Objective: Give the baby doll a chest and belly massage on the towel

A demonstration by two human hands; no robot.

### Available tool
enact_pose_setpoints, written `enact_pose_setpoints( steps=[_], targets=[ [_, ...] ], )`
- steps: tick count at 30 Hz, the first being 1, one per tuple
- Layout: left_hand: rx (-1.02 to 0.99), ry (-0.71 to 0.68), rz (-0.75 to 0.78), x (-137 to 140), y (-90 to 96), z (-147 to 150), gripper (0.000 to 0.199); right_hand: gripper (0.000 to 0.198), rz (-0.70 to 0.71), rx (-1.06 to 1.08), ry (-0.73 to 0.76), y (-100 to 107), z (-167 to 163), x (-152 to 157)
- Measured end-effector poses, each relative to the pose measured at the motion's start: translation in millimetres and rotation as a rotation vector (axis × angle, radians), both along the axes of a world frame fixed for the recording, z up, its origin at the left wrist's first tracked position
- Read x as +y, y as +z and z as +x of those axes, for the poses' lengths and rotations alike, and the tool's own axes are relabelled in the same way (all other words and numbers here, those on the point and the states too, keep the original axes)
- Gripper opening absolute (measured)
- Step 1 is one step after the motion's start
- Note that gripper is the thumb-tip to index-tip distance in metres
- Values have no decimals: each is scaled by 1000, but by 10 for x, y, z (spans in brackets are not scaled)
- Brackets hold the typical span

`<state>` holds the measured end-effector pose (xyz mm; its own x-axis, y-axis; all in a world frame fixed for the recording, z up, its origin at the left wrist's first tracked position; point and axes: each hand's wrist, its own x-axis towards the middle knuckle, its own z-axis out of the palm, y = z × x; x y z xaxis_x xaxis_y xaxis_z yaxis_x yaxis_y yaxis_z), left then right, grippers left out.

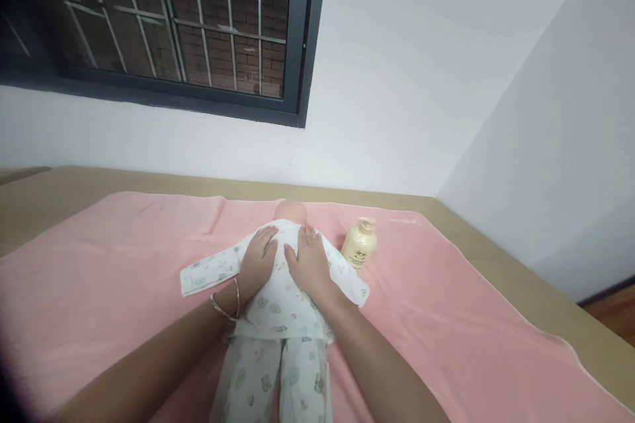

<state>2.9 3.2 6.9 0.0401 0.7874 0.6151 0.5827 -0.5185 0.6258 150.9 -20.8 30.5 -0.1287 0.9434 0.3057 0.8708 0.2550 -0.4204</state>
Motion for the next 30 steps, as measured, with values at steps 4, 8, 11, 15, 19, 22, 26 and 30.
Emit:
enact_pose_setpoints(
  steps=[4,8,11,15,19,22,26,30],
  targets=[
    [20,6,24,23,-27,-4,35,69,15,-5,4,-1,10,3],
    [33,8,34,25,-27,-3,35,65,53,-60,-16,22,-15,-39],
    [48,19,27,15,-27,-8,35,58,108,-152,-65,53,-70,-112],
    [95,22,24,-3,-52,-32,37,54,117,-194,-103,80,-109,-173],
    [225,15,24,-14,-83,-49,42,58,53,-103,-68,72,-42,-107],
    [309,47,16,-12,-81,-46,45,60,21,-63,-9,45,25,-20],
    [376,70,68,-20,-30,-33,42,60,15,-54,35,32,65,52],
    [445,72,203,-86,66,-6,34,56,36,-95,70,73,27,25]
  ],
)
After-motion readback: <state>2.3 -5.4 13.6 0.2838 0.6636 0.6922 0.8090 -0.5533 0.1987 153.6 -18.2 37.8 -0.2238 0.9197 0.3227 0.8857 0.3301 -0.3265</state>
